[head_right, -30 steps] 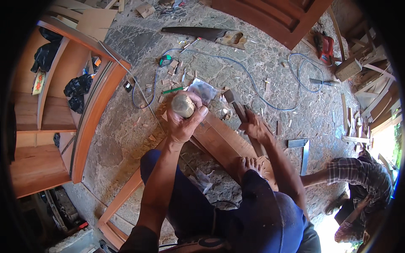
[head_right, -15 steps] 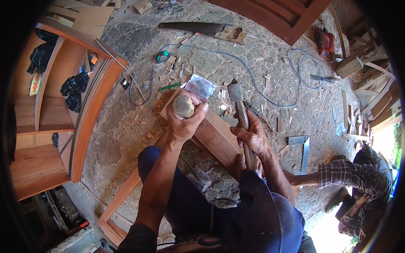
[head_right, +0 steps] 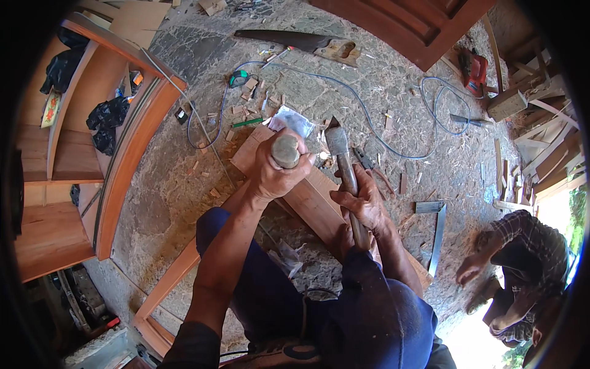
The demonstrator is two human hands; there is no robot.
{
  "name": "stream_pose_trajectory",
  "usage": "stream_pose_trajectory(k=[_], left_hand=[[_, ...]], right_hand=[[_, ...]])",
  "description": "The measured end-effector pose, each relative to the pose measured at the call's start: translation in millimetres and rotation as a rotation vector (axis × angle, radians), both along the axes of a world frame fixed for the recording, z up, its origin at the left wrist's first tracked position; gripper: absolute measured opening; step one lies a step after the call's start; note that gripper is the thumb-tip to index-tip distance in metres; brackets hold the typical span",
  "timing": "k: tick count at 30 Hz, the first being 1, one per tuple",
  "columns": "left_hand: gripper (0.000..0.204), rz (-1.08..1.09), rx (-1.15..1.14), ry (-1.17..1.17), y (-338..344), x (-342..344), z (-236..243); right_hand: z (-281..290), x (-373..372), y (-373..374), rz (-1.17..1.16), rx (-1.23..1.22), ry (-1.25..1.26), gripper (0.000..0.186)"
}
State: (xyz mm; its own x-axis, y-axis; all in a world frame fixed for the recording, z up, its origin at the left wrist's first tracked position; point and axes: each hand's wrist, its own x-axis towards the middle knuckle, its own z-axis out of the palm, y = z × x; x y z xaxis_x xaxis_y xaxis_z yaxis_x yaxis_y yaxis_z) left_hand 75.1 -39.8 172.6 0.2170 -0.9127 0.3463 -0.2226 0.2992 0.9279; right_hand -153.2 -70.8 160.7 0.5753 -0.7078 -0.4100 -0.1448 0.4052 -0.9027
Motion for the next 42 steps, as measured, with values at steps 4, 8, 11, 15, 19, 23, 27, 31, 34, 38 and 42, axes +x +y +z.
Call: stream_pose_trajectory(k=[4, 8, 11, 15, 19, 23, 27, 31, 34, 38, 42], left_hand=[[0.019, 0.158, -0.045, 0.132, 14, 3, -4], [0.018, 0.233, -0.03, 0.131, 12, -4, -4], [0.02, 0.128, -0.011, 0.068, 2, -8, 0], [0.021, 0.086, -0.023, 0.085, 10, -8, 0], [0.019, 0.217, -0.027, 0.166, 18, -5, -5], [0.017, 0.185, 0.007, 0.089, 2, 2, 0], [0.02, 0.062, -0.017, 0.015, 3, -2, -4], [0.018, 0.127, -0.053, 0.14, 17, -6, -2], [0.017, 0.17, -0.014, 0.208, 9, -4, -7], [0.02, 0.077, 0.042, 0.05, -4, -12, 2], [0.021, 0.061, 0.028, 0.063, 16, 0, -3]], right_hand=[[2, -6, 4, 0.002, -0.019, -0.03, 0.044], [3, -4, 8, -0.004, -0.016, -0.042, 0.045], [5, -4, 10, -0.003, -0.001, -0.053, 0.045], [12, -8, 9, 0.014, -0.017, -0.018, 0.044], [7, -10, 8, 0.042, -0.102, 0.009, 0.044], [10, -7, 9, 0.068, -0.055, 0.004, 0.044], [13, -9, 14, 0.038, -0.167, 0.005, 0.043], [-7, -23, 17, 0.017, -0.334, 0.019, 0.044], [11, -15, 10, 0.077, -0.378, 0.108, 0.044], [36, -9, 3, 0.119, -0.534, 0.197, 0.046], [88, 4, -2, 0.228, -0.739, 0.338, 0.053]])
